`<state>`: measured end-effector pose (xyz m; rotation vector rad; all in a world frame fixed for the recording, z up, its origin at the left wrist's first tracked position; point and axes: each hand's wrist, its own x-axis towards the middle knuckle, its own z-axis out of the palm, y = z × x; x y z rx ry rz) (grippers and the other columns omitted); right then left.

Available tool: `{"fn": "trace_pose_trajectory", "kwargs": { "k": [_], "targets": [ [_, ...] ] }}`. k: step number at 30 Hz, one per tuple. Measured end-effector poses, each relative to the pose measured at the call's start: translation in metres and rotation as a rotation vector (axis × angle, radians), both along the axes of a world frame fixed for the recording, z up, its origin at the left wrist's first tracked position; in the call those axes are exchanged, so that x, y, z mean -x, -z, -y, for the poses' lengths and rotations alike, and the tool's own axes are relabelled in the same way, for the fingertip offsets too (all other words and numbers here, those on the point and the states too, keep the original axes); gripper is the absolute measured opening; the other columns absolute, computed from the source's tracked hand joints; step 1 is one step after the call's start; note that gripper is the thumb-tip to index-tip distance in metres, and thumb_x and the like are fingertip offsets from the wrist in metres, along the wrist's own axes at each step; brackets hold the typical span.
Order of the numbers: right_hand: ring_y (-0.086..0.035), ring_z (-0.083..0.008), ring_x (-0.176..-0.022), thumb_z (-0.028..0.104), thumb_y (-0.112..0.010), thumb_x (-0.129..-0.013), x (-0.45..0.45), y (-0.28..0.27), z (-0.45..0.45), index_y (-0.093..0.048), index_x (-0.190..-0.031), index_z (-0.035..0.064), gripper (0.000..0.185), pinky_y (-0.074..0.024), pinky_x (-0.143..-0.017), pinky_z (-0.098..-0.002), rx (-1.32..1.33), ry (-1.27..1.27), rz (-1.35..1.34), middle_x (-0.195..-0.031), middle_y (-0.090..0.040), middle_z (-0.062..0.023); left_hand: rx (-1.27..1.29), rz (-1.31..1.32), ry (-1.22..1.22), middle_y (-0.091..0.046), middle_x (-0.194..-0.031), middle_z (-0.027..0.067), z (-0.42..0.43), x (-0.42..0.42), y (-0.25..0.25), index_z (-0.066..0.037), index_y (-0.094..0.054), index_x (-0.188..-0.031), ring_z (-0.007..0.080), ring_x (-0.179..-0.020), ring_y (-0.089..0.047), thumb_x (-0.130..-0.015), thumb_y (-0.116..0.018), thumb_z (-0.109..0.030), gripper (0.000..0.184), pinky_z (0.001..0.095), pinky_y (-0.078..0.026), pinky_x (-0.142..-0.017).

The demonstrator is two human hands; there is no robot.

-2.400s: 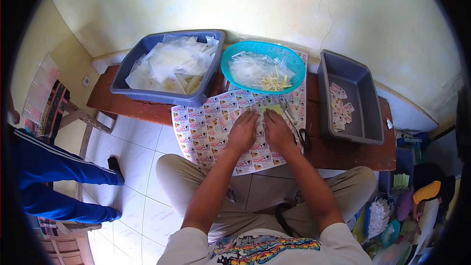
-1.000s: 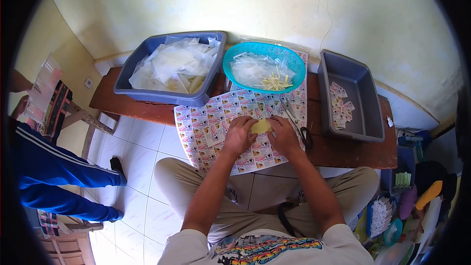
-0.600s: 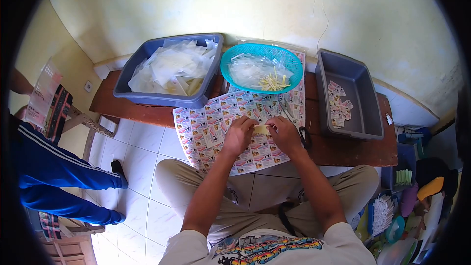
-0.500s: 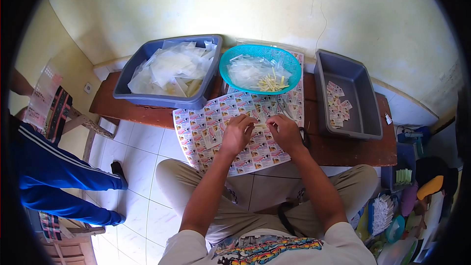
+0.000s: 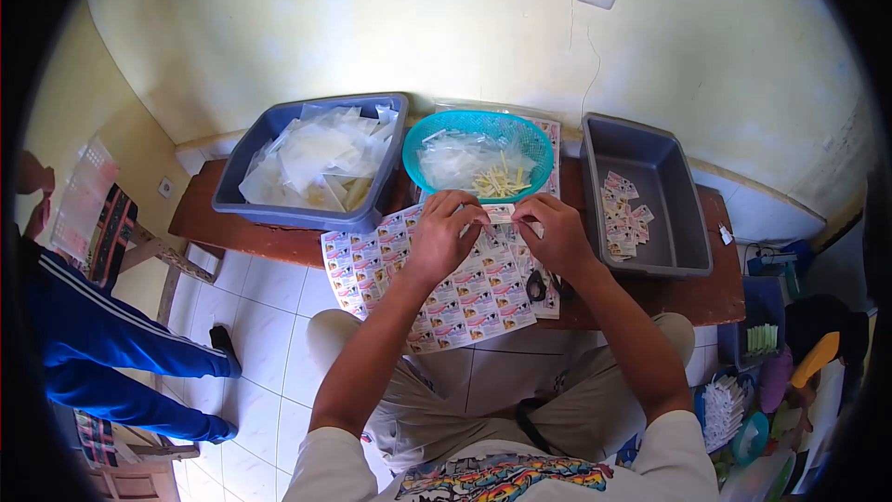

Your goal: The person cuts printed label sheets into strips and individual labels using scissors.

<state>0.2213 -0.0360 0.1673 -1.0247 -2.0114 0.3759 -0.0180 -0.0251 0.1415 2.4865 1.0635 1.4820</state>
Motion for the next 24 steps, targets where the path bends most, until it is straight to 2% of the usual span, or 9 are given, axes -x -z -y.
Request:
{"fn": "trace_pose_trajectory", "kwargs": {
  "k": [2, 4, 5, 7, 10, 13, 23, 24],
  "targets": [
    [-0.075, -0.0329, -0.096, 0.0, -0.079, -0.088, -0.002, 0.003, -0.005, -0.071, -0.1, 0.0025, 0.015, -0.0611, -0.084, -0.0393, -0.044, 0.007, 0.012, -0.107, -0.075, -0.0131, -0.013, -0.006, 0.024, -0.071, -0.111, 0.0065, -0.008, 0.0, 0.0, -0.013, -0.073, -0.094, 0.0314, -0.111, -0.068, -0.078, -0.083, -0.002, 0.022, 0.0453, -0.053, -0.097],
    [-0.076, -0.0332, -0.099, 0.0, -0.08, -0.087, -0.004, 0.011, -0.006, -0.071, -0.099, 0.0029, 0.016, -0.0612, -0.084, -0.0398, -0.1, 0.047, 0.032, -0.11, -0.075, -0.0132, 0.083, -0.019, 0.076, -0.07, -0.123, 0.0085, -0.011, -0.001, 0.006, -0.012, -0.072, -0.096, 0.0338, -0.12, -0.067, -0.079, -0.085, -0.003, 0.023, 0.0465, -0.053, -0.103],
    [-0.076, -0.0332, -0.099, 0.0, -0.08, -0.087, -0.005, 0.015, -0.005, -0.071, -0.099, 0.0029, 0.016, -0.0612, -0.084, -0.0398, -0.096, 0.052, 0.033, -0.11, -0.075, -0.0132, 0.087, -0.019, 0.082, -0.07, -0.123, 0.0085, -0.011, -0.003, 0.01, -0.012, -0.072, -0.096, 0.0338, -0.12, -0.067, -0.079, -0.085, -0.003, 0.023, 0.0465, -0.053, -0.103],
    [-0.076, -0.0331, -0.101, -0.001, -0.081, -0.085, -0.005, 0.021, -0.005, -0.071, -0.098, 0.0035, 0.017, -0.0616, -0.084, -0.0403, -0.14, 0.1, 0.017, -0.111, -0.075, -0.0128, 0.253, 0.034, 0.089, -0.069, -0.13, 0.0121, -0.012, -0.006, 0.015, -0.011, -0.071, -0.103, 0.0376, -0.125, -0.066, -0.08, -0.088, -0.006, 0.029, 0.0482, -0.054, -0.106],
    [-0.077, -0.0323, -0.101, -0.002, -0.082, -0.084, -0.007, 0.027, -0.006, -0.071, -0.098, 0.0042, 0.018, -0.0621, -0.085, -0.0406, -0.148, 0.14, 0.007, -0.112, -0.075, -0.0115, 0.326, 0.068, 0.14, -0.068, -0.134, 0.0155, -0.019, -0.009, 0.025, -0.011, -0.069, -0.11, 0.0404, -0.126, -0.066, -0.082, -0.09, -0.01, 0.035, 0.0487, -0.055, -0.105],
    [-0.077, -0.0315, -0.101, -0.002, -0.082, -0.083, -0.007, 0.031, -0.01, -0.071, -0.097, 0.0046, 0.019, -0.0623, -0.085, -0.04, -0.157, 0.156, -0.003, -0.111, -0.075, -0.0105, 0.331, 0.069, 0.153, -0.068, -0.136, 0.0183, -0.023, -0.011, 0.032, -0.011, -0.068, -0.114, 0.0414, -0.125, -0.067, -0.082, -0.09, -0.01, 0.039, 0.0489, -0.055, -0.104],
    [-0.078, -0.0296, -0.102, -0.004, -0.081, -0.082, -0.002, 0.033, -0.013, -0.075, -0.103, 0.0043, 0.024, -0.0632, -0.085, -0.0384, -0.027, 0.168, -0.039, -0.11, -0.075, -0.0116, 0.323, 0.113, 0.137, -0.073, -0.13, 0.0168, -0.026, -0.012, 0.03, -0.007, -0.07, -0.118, 0.0387, -0.122, -0.068, -0.082, -0.09, -0.01, 0.042, 0.0477, -0.054, -0.104],
    [-0.078, -0.0283, -0.102, -0.003, -0.081, -0.083, 0.0, 0.031, -0.012, -0.076, -0.105, 0.0033, 0.024, -0.0639, -0.085, -0.0376, 0.086, 0.171, -0.15, -0.11, -0.075, -0.0126, 0.315, 0.106, 0.123, -0.073, -0.131, 0.0159, -0.027, -0.012, 0.03, -0.007, -0.072, -0.118, 0.0369, -0.124, -0.068, -0.082, -0.091, -0.011, 0.041, 0.0466, -0.055, -0.105]
  ]
}}
